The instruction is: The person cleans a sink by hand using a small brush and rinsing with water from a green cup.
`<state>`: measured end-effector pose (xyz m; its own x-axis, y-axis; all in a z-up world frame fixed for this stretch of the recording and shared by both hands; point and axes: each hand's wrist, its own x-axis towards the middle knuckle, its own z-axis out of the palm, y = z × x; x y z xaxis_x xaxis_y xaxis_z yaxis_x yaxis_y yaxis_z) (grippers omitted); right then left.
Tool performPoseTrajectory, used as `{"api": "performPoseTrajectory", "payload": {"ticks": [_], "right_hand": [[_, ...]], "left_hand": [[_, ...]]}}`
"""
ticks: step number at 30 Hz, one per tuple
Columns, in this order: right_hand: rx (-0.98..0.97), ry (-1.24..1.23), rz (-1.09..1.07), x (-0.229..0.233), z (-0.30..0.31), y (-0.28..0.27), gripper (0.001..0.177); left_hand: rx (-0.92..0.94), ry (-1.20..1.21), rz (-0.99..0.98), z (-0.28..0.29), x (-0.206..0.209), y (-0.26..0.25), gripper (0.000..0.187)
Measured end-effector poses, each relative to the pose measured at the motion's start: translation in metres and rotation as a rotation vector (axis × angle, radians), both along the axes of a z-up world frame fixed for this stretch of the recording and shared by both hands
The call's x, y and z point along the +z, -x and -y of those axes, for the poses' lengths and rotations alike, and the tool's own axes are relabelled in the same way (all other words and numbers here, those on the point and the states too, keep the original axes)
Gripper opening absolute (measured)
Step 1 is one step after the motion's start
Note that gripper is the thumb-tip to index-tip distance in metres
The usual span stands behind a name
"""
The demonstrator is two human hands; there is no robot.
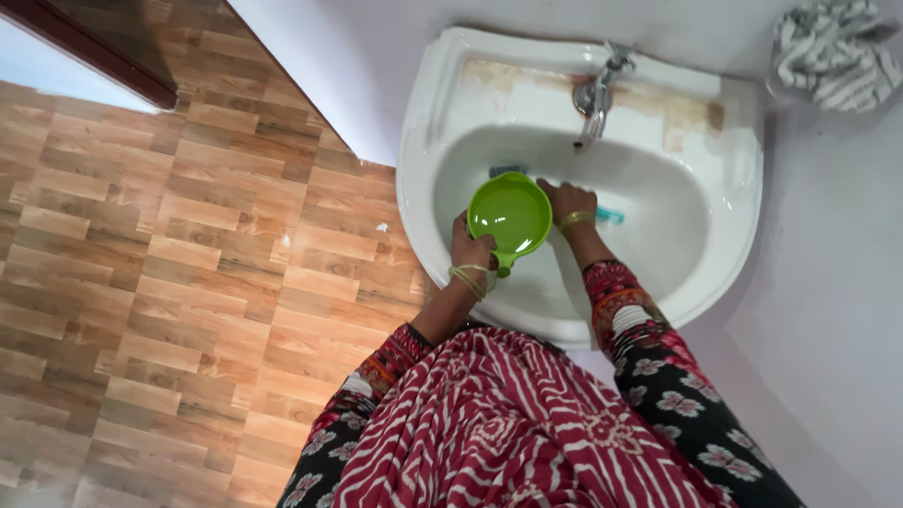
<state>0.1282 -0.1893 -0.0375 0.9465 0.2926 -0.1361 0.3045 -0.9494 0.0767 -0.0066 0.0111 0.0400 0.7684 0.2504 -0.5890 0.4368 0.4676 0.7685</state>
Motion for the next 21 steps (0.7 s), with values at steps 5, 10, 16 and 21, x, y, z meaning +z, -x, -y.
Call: {"api": "performPoseTrajectory", "payload": {"ticks": [5,10,16,21], "right_hand": [[-0.058,-0.262,0.142,0.019,-0.008,-0.001,0.044],[0.027,-0.046,-0.103,0.012,-0.023,0.001,0.042],[-0.121,-0.41,-0.002,0.038,-0.025,-0.005,0.042],[-0.079,-0.502,-0.282,-0.007,-0.051,0.017,0.032]], "left_hand": [[0.049,0.095,0.078,-0.008,0.027,0.001,0.076],[0.025,0.007,0.122,-0.018,0.034,0.007,0.071],[0.015,-0.063,0.22,-0.032,0.034,0.014,0.069],[0.058,-0.116,0.237,-0.038,0.035,0.009,0.069]]}}
